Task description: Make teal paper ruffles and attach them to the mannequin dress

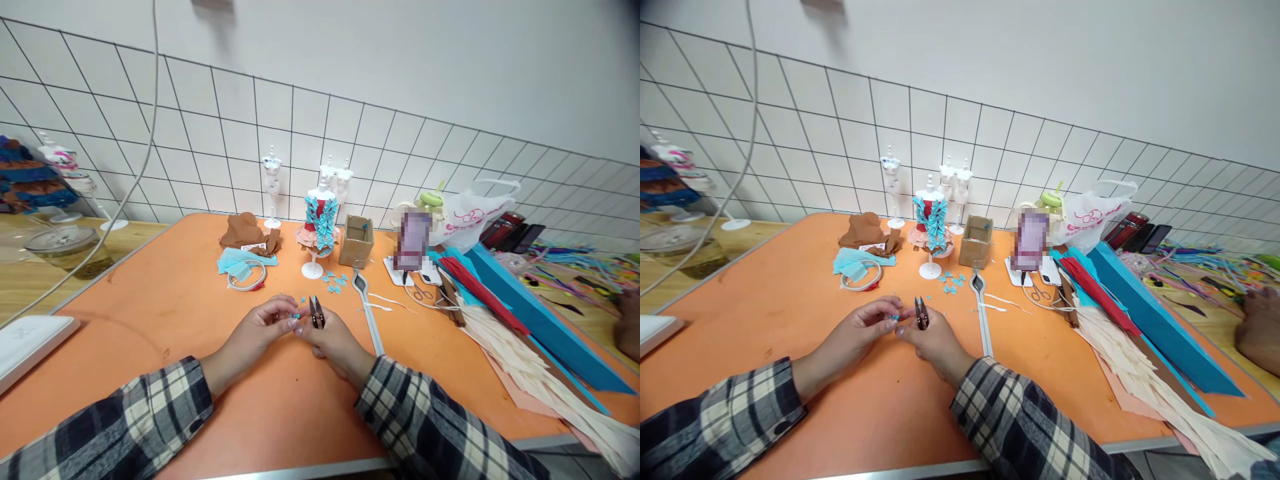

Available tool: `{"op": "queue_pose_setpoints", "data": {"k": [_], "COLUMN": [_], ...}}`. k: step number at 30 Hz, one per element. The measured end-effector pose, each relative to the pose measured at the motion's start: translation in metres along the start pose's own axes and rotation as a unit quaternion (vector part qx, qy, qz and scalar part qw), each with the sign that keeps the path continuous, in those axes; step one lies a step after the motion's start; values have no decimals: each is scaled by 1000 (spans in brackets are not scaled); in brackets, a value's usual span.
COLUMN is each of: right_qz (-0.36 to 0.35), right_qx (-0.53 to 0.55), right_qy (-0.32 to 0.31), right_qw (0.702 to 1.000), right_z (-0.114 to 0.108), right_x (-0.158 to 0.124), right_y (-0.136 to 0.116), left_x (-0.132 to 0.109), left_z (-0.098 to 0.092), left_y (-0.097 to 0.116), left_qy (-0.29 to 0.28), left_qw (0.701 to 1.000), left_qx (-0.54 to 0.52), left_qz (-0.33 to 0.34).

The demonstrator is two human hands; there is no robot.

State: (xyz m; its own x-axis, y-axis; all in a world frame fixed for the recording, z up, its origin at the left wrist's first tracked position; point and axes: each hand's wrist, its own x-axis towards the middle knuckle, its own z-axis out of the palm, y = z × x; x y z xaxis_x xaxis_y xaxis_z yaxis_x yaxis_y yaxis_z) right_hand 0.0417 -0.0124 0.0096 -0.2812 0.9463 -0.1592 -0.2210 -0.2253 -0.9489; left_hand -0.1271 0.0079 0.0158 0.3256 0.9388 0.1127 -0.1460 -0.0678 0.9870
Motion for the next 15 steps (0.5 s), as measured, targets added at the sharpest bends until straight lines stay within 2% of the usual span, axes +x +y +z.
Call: {"op": "queue_pose_setpoints", "data": {"k": [5, 10, 15], "right_qz": [-16, -97, -65], "right_qx": [-26, -76, -80], "right_qy": [3, 31, 35], "right_qw": [1000, 992, 994], "right_z": [2, 2, 2], "right_x": [-2, 1, 1], "right_y": [-5, -2, -7], "left_x": [0, 1, 1], "left_z": [2, 4, 5], "left_y": [-1, 0, 3], "left_qy": [-5, -5, -13], "left_qw": [992, 987, 975], "left_qx": [-107, -126, -178], "left_qz": [-70, -104, -129]}}
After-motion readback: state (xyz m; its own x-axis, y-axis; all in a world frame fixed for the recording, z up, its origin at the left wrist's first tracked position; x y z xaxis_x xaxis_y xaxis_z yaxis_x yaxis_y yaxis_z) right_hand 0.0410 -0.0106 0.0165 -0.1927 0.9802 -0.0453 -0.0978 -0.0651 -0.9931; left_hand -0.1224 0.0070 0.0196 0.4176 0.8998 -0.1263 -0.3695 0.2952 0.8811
